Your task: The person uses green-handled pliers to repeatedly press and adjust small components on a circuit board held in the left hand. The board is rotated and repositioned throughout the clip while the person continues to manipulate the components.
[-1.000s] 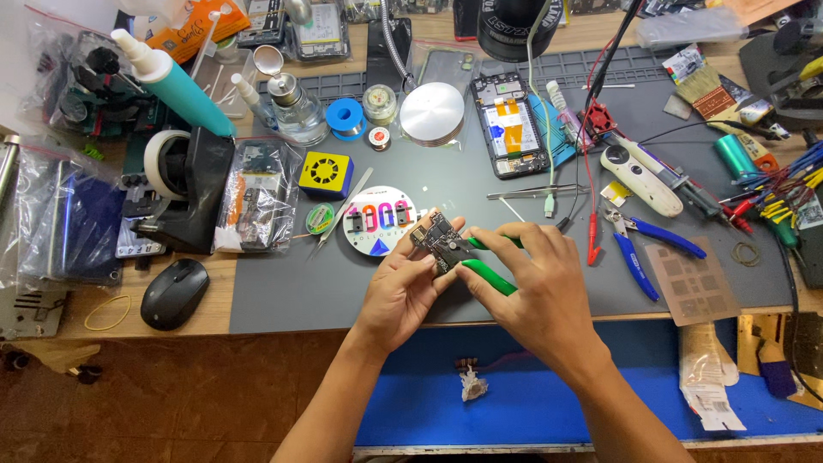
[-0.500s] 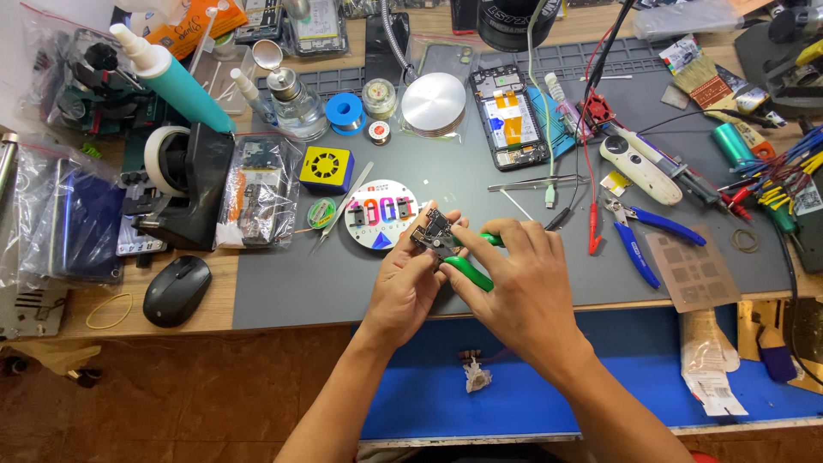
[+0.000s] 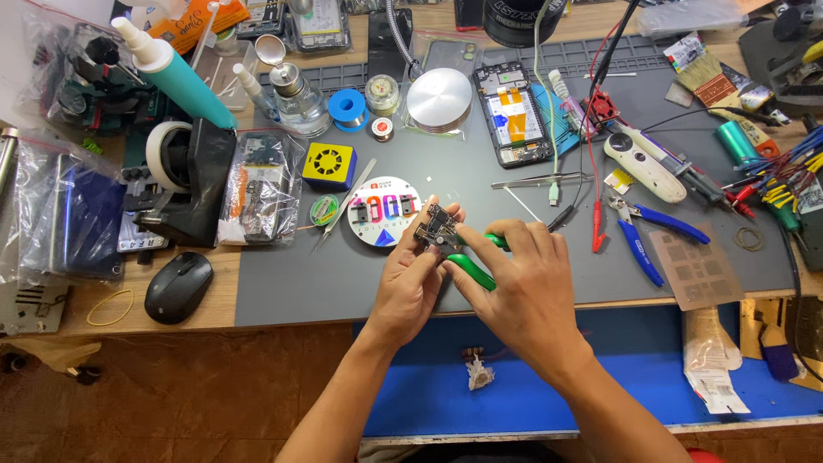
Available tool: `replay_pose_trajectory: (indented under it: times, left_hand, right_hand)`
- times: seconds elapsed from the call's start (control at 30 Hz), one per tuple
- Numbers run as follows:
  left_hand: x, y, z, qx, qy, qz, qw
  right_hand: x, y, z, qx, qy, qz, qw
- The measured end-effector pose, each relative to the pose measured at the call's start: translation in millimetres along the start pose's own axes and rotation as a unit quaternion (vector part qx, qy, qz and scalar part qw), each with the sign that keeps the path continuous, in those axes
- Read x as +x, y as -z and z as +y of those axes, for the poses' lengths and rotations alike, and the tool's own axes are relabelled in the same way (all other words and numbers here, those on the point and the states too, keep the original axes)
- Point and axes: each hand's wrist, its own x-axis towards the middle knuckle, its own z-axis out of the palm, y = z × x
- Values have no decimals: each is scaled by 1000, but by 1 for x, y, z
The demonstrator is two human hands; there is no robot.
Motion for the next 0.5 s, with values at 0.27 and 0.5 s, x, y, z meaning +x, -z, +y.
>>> replay_pose_trajectory:
  times: [0.27,0.5]
  left_hand:
    - [1,-1,-1,25,-9,1,1000]
    - [-1,-2,0,68,-13,3,998]
  right_hand:
    - [0,0,2,2,3,-8,1000]
    - [0,1,3,-5,7,-18,1000]
